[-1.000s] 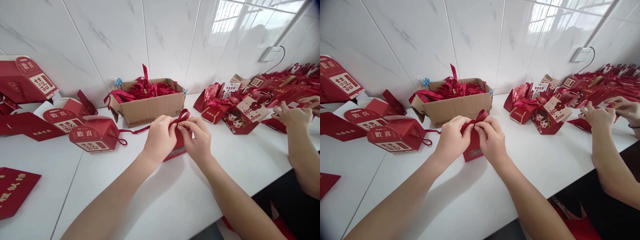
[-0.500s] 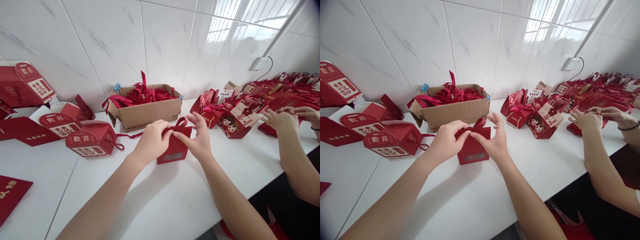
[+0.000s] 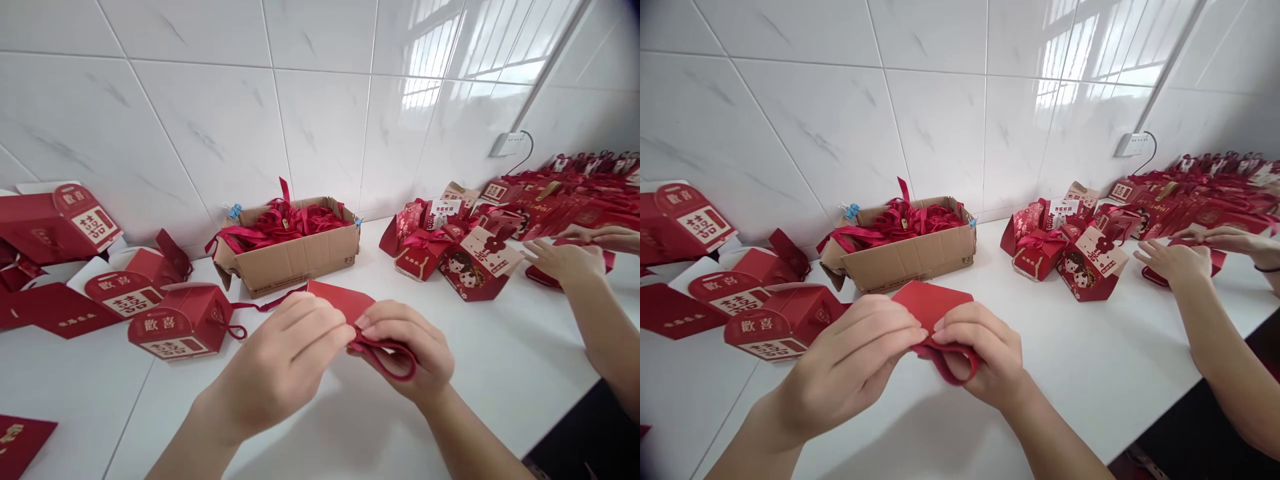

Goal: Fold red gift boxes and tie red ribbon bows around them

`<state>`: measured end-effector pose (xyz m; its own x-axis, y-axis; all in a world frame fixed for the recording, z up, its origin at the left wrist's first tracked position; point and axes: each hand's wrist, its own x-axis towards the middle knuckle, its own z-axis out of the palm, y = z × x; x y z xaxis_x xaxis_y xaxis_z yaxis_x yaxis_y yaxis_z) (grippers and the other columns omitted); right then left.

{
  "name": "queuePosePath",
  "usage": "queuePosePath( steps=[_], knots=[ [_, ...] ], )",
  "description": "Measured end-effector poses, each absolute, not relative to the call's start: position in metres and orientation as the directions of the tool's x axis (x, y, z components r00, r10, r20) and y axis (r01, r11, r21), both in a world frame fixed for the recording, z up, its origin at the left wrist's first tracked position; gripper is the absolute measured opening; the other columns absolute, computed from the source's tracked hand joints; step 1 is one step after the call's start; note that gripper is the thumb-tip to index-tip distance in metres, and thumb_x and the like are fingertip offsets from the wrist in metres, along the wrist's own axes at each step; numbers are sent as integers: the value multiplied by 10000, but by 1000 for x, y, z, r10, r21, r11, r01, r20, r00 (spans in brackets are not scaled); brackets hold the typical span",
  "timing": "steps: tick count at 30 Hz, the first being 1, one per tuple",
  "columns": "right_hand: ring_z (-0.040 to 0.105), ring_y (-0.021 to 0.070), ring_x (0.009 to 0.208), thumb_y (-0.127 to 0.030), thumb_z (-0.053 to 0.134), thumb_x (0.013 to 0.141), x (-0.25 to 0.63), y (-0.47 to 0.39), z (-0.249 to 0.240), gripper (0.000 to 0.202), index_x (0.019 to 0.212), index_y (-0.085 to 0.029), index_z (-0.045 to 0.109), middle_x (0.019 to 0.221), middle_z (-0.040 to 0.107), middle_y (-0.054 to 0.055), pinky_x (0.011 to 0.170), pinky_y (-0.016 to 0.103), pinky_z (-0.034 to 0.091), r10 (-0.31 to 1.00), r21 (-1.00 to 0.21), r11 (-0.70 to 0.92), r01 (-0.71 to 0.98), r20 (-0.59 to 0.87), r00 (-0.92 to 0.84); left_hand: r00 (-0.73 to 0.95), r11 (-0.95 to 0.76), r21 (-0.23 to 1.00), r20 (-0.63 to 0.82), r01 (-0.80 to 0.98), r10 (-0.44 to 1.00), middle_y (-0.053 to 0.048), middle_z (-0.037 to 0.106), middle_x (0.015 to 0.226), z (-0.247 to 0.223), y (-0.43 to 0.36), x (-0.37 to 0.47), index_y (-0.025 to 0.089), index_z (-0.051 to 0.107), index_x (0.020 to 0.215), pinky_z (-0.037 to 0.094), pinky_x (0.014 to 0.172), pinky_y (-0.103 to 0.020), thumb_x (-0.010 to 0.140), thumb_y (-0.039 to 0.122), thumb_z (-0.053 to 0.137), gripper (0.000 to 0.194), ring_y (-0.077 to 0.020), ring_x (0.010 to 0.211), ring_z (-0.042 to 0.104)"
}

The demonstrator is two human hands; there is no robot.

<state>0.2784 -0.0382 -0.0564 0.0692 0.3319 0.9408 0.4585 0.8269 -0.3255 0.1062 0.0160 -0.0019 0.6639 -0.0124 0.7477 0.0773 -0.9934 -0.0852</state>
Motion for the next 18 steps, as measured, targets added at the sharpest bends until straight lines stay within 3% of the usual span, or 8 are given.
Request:
queuePosePath(
  steps=[3,8,13,18],
  knots=[
    [676,199,736,-60,649,788,279,-44,-54,248,1019,-150,650,839,678,91,585,336,596,247,-246,862,443,967,56,676,-989,-125,736,79,-39,-94,680,865,4,5,103,73,625,956,503,737,-369,819,0,547,174,-201,847,596],
    [691,214,786,-35,649,763,281,-46,-60,285,1043,-87,660,897,689,128,612,352,619,186,-172,893,415,983,7,706,-995,-49,707,86,26,-66,688,884,10,-2,99,93,642,961,525,788,-339,838,28,551,167,-175,869,613],
    [694,223,833,-34,660,756,281,-48,-62,340,1084,-118,658,933,693,122,651,366,633,198,-184,876,446,980,16,716,-995,-45,697,84,29,-73,682,907,12,-3,98,86,640,967,522,811,-337,850,27,538,166,-180,901,605],
    [697,208,809,19,689,702,280,-53,-52,371,1058,-73,645,919,690,128,655,329,630,209,-201,907,370,978,18,736,-997,-23,676,70,36,-68,674,911,11,-4,98,92,628,981,509,843,-339,867,25,506,180,-177,907,590]
  ],
)
